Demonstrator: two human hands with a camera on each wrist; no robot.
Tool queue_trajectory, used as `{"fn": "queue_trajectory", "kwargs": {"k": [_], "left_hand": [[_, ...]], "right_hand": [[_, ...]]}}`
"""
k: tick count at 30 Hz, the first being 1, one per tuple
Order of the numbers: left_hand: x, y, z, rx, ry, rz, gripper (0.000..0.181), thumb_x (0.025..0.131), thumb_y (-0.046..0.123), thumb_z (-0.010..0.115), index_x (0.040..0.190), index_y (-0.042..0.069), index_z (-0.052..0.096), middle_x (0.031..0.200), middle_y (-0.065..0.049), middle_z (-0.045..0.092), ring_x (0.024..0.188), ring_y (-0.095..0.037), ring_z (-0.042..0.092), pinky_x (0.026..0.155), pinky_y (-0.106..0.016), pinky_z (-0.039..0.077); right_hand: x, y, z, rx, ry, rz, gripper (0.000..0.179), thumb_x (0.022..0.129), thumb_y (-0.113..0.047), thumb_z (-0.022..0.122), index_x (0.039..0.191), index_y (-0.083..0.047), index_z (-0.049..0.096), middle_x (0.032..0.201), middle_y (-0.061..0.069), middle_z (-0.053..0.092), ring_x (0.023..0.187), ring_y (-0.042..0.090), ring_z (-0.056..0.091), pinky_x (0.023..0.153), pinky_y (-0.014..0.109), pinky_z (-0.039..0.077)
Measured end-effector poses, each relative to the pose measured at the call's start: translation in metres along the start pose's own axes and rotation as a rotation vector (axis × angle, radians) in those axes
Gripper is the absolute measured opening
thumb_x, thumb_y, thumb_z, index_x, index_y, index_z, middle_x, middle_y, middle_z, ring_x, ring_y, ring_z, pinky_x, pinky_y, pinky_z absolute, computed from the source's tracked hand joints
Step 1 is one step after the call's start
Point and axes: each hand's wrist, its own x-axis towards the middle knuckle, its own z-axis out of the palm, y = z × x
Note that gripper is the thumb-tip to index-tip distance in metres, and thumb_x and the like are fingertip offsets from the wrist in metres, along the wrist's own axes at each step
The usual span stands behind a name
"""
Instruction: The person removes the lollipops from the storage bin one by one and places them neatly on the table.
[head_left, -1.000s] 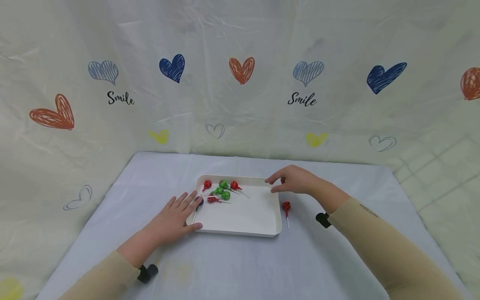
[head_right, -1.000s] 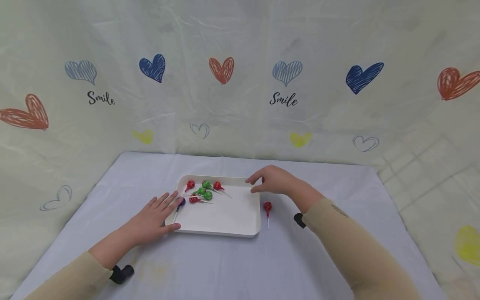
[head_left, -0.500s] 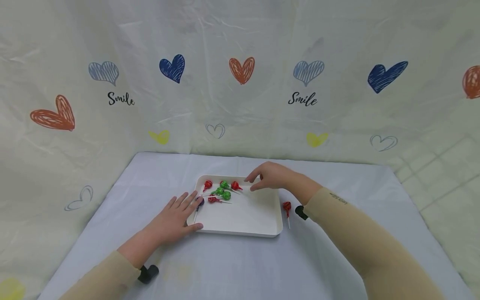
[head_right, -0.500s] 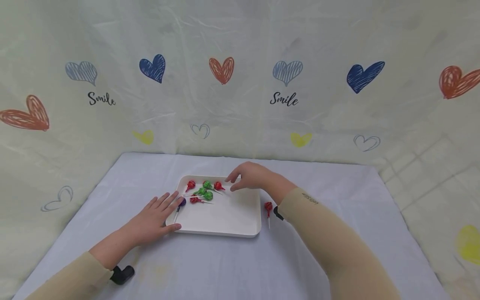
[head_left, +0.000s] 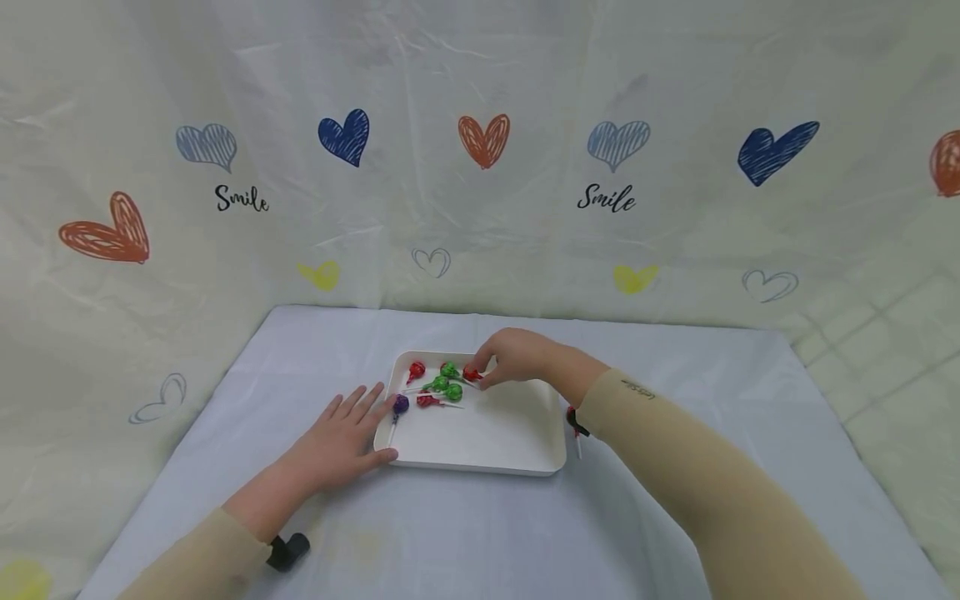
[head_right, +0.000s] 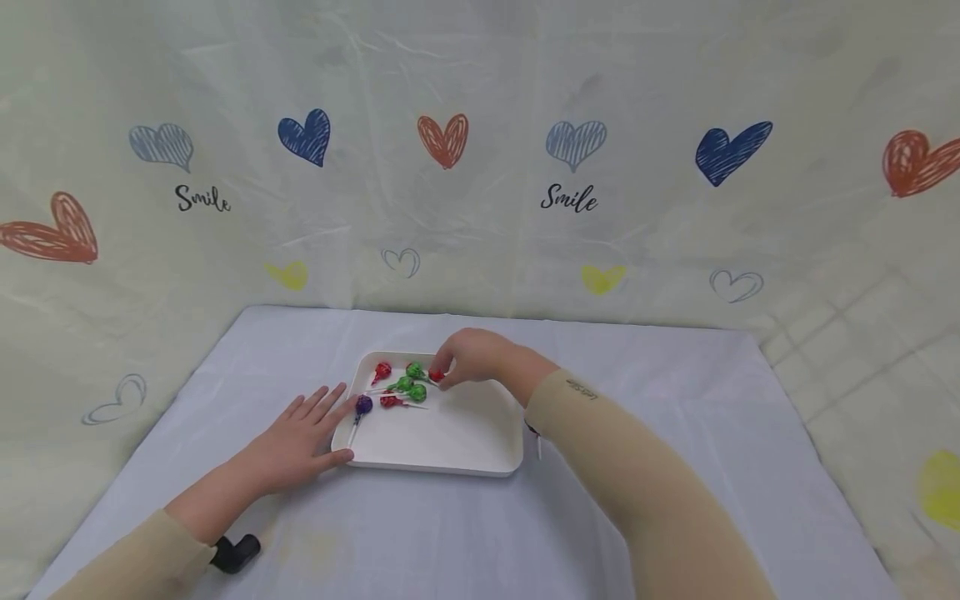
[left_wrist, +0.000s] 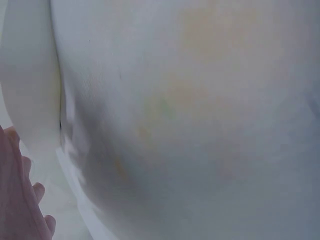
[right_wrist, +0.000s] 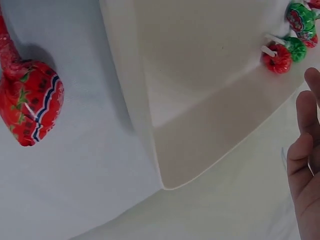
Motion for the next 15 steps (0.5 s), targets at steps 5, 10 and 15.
{"fn": "queue_trajectory", "kwargs": {"k": [5, 10, 15], "left_hand": [[-0.001, -0.002, 0.002, -0.007, 0.019, 0.0, 0.093, 0.09, 0.075, 0.044, 0.16, 0.019, 0.02, 0.166, -0.007, 0.011, 0.151, -0.035, 0.009, 0.119, -0.059, 0.008], [-0.002, -0.004, 0.005, -0.014, 0.024, -0.008, 0.092, 0.09, 0.073, 0.047, 0.16, 0.02, 0.02, 0.166, -0.006, 0.011, 0.151, -0.034, 0.009, 0.119, -0.059, 0.009], [-0.002, -0.004, 0.005, -0.013, 0.017, -0.01, 0.093, 0.089, 0.074, 0.047, 0.16, 0.021, 0.019, 0.167, -0.006, 0.01, 0.152, -0.034, 0.008, 0.119, -0.059, 0.008]], "right_hand": [[0.006, -0.006, 0.003, -0.002, -0.021, 0.0, 0.032, 0.087, -0.029, 0.078, 0.119, -0.025, 0.075, 0.104, -0.014, 0.071, 0.111, 0.017, 0.061, 0.095, 0.033, 0.05], [0.014, -0.014, 0.006, -0.077, -0.04, 0.022, 0.029, 0.087, -0.032, 0.078, 0.115, -0.027, 0.076, 0.097, -0.016, 0.067, 0.098, 0.011, 0.058, 0.089, 0.03, 0.051], [0.023, -0.02, 0.01, -0.138, -0.052, 0.033, 0.029, 0.087, -0.033, 0.078, 0.115, -0.027, 0.076, 0.093, -0.015, 0.066, 0.09, 0.009, 0.058, 0.083, 0.027, 0.051]]}}
